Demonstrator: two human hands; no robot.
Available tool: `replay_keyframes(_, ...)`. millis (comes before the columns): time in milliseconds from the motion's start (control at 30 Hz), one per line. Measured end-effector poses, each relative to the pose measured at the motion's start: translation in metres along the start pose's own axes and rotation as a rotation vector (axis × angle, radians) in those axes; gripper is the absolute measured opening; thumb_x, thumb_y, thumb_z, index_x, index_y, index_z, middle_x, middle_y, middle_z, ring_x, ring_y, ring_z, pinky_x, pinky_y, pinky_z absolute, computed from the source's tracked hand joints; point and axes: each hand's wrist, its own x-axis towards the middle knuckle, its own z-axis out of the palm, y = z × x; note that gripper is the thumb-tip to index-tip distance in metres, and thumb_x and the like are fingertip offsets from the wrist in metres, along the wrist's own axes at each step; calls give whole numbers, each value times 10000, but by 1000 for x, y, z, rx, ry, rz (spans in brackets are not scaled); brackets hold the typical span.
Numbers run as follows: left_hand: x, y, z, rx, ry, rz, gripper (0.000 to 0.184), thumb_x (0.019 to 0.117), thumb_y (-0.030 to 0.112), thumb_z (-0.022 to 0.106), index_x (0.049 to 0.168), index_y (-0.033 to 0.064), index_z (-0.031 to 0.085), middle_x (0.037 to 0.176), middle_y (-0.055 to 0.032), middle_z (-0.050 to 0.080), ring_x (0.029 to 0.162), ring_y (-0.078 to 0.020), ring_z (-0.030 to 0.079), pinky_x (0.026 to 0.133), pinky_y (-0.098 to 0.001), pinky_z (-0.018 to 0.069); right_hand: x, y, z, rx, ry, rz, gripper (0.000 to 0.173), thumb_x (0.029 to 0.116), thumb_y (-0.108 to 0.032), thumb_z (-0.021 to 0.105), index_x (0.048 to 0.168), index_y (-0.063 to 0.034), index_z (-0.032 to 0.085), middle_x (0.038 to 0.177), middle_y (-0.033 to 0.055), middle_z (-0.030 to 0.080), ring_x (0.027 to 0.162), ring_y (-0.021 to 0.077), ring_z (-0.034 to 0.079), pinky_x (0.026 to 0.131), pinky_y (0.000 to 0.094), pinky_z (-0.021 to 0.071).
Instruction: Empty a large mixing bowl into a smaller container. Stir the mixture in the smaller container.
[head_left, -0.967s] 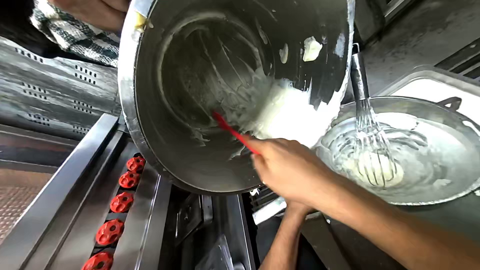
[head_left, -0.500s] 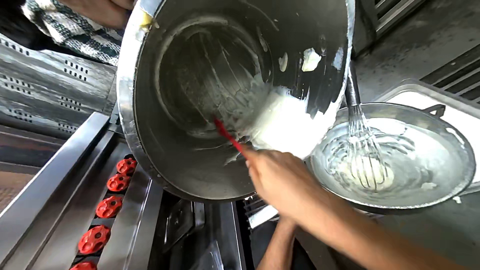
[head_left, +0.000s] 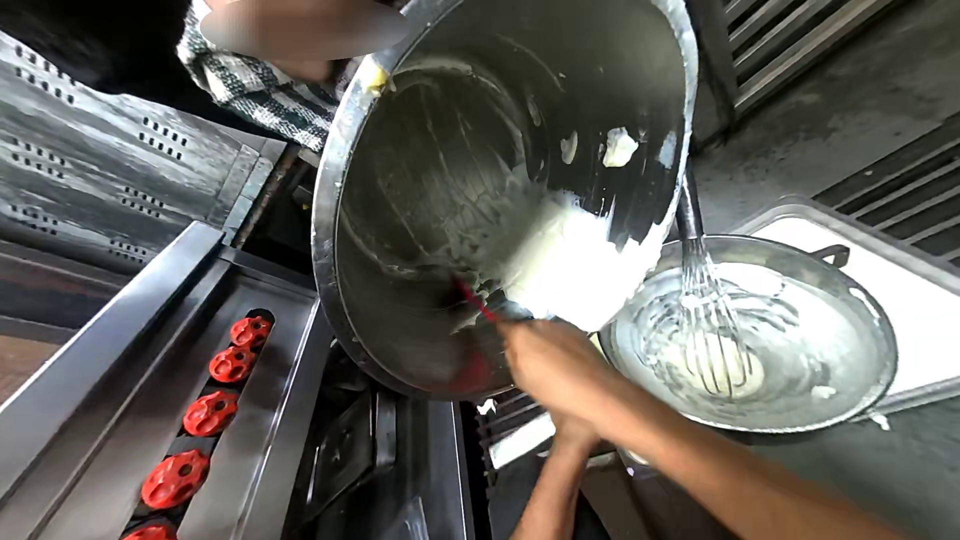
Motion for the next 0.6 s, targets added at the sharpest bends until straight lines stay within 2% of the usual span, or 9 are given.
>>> replay_keyframes(67, 6, -9, 12, -40, 142, 108, 524, 910, 335, 749, 1258, -48, 670, 1303, -255, 658, 1277, -391, 591, 1095, -557, 427, 2, 1, -13, -7, 103, 28, 271, 1065, -233, 492, 1241, -113, 659, 946, 144, 701, 906, 348, 695, 737, 535, 543)
replay_keyframes(133, 27, -18, 34, 51, 141, 68, 588, 905, 422, 705, 1322, 10, 663, 1368, -192, 647, 1322, -330, 577, 1127, -524, 424, 0, -17, -20, 65, 224, -113, 283, 1067, -235, 508, 1280, -143, 669, 915, 111, 709, 857, 305, 700, 706, 507, 557)
replay_keyframes(200, 47, -26, 48, 114, 7, -9, 543, 987, 391, 621, 1411, 53, 608, 1493, -148, 562, 1433, -282, 477, 1228, -467, 307, 5, -39, -17, 140, 283, -271, 238, 1071, -224, 506, 1185, -138, 696, 895, 89, 705, 846, 274, 700, 692, 485, 558)
replay_keyframes(267, 74, -68, 77, 65, 292, 370, 414, 932, 323, 658, 1068, -57, 748, 1112, -257, 721, 1106, -366, 668, 1080, -483, 446, 17, -49, -11, 118, 205, -285, 228, 1065, -207, 500, 1129, -118, 700, 931, 107, 700, 898, 289, 695, 731, 502, 554)
replay_keyframes(300, 66, -63, 69, 146, 295, 399, 404, 955, 296, 626, 1073, -73, 744, 1111, -264, 724, 1101, -369, 672, 1076, -471, 453, 22, -45, -6, 78, 138, -232, 224, 1059, -200, 504, 1124, -102, 694, 954, 128, 701, 926, 311, 694, 751, 521, 552)
replay_keyframes(333, 39, -18, 31, 267, -31, 72, 434, 1058, 311, 548, 1348, 0, 633, 1423, -168, 614, 1376, -279, 531, 1200, -424, 336, 26, -36, -3, 38, 74, -157, 231, 1058, -194, 504, 1148, -89, 688, 995, 150, 702, 965, 336, 690, 780, 539, 548)
replay_keyframes(400, 17, -4, 4, 105, 25, 70, 479, 954, 377, 668, 1262, 11, 692, 1284, -184, 691, 1241, -321, 632, 1058, -517, 472, 30, -12, -7, 0, 10, 1, 254, 1057, -185, 497, 1203, -78, 674, 1057, 175, 699, 1015, 366, 682, 814, 566, 541)
replay_keyframes(467, 4, 5, -9, -52, 55, 57, 388, 865, 362, 751, 1138, 87, 751, 1127, -146, 737, 1106, -319, 679, 954, -568, 502, 29, 5, -26, 36, 47, 65, 255, 1059, -205, 514, 1230, -79, 656, 1033, 175, 700, 985, 361, 688, 800, 560, 543)
replay_keyframes(600, 12, 1, -7, -71, 40, 61, 289, 833, 354, 767, 1027, 140, 760, 988, -89, 748, 979, -289, 704, 860, -569, 530, 20, -2, -74, 280, 299, -115, 404, 1003, -215, 663, 1393, -124, 615, 975, 149, 704, 851, 295, 679, 756, 521, 548)
